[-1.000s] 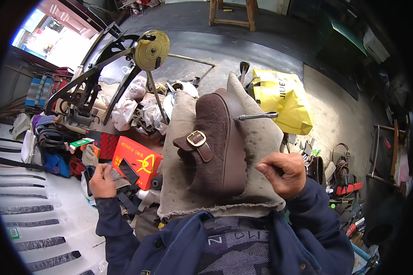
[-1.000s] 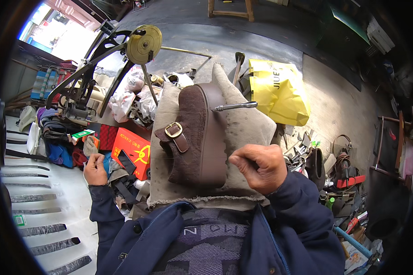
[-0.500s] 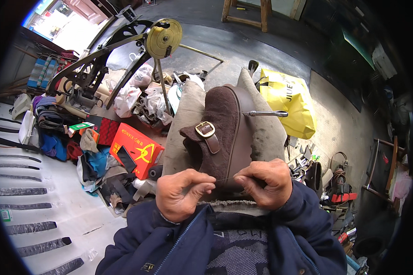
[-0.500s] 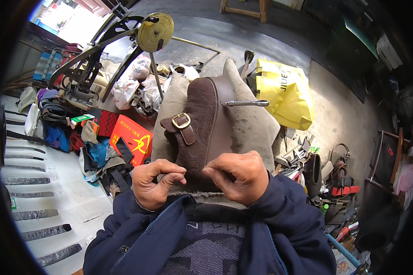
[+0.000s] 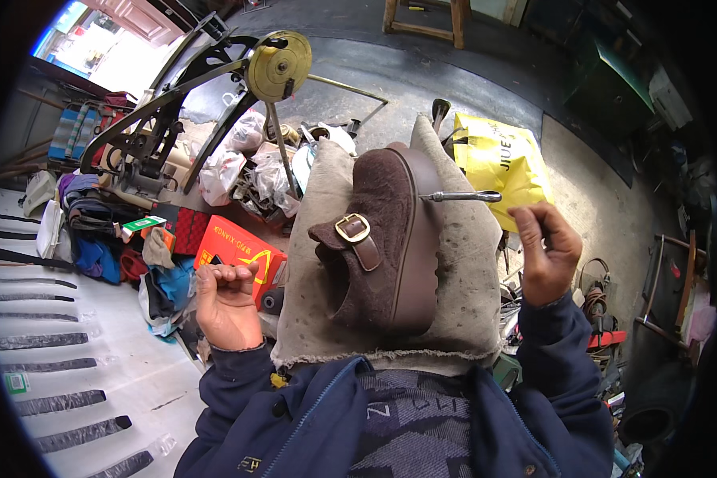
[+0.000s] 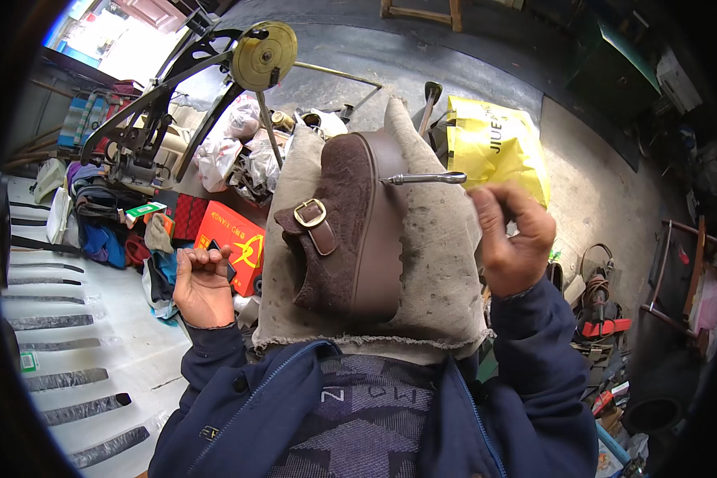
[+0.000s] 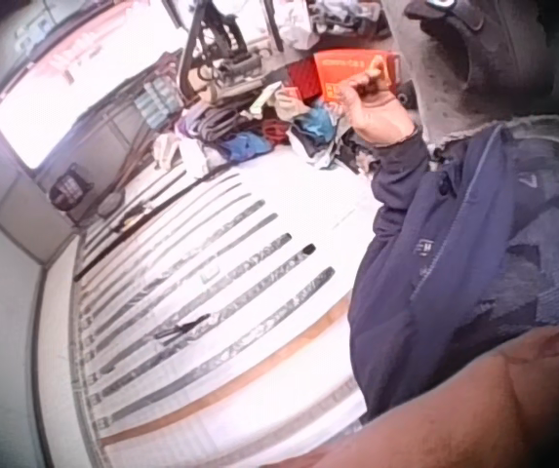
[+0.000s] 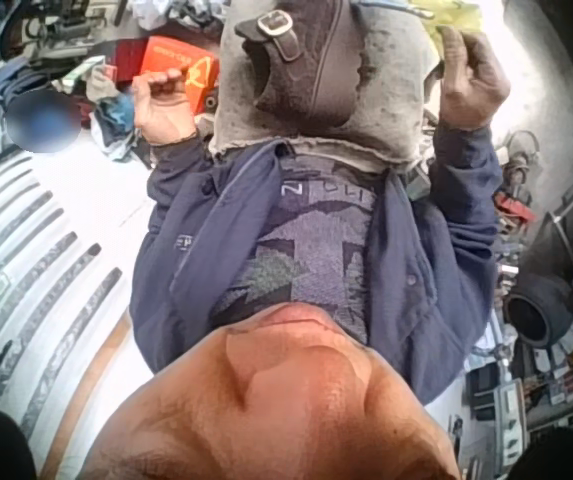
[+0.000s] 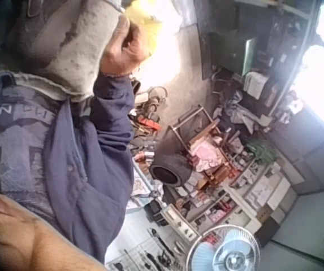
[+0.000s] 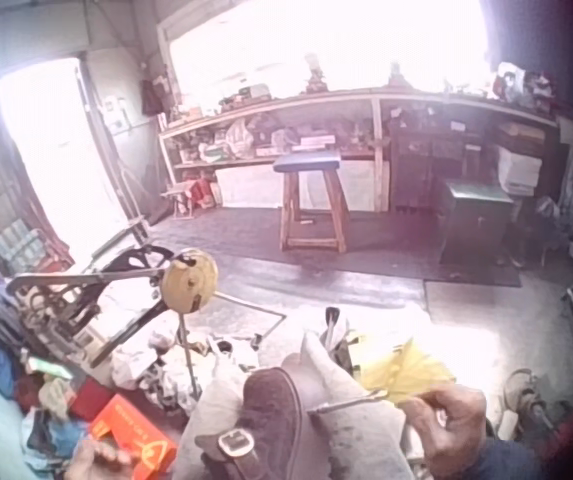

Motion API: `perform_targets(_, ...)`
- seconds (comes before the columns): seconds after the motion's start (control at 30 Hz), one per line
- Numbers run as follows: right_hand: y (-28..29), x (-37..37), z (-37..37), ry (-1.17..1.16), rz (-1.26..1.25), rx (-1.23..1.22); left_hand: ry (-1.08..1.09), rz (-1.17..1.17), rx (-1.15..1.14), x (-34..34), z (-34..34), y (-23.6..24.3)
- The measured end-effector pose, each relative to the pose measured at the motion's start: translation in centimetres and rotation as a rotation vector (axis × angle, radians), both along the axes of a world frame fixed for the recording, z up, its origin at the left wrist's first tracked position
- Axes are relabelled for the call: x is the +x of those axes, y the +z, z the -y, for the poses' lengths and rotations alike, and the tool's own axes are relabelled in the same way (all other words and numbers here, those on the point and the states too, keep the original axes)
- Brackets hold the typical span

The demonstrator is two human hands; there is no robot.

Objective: The person picks up a brown slip-on shoe and uses a flat metal scraper to smooth the upper and side seams. They then use a small pointed tool to work along the seam and inspect the shoe, turning it over to view the sole and sides.

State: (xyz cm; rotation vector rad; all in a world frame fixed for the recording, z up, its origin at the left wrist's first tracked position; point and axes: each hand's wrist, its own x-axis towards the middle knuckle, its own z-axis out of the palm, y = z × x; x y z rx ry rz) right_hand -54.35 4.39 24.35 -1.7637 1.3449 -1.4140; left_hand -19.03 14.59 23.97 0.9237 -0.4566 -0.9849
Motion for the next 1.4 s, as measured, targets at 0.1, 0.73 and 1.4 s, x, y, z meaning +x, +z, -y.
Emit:
perform_targets(0.1,0.7,-1.1,2.2,0.044,-0.167,-0.049,-0.23,0.033,0.095,-0.8,-0.6,-1.0)
perform_targets(0.73,-1.3,2.3,7.9,0.56,-0.276,0.28,-0.688,-0.336,0.455,-8.8,7.0,-7.0)
perform_targets(1.4,-0.1,3.5,12.0,0.74,-0.347,0.647,-0.985,1.25,-0.054,-9.1,9.5,-12.1)
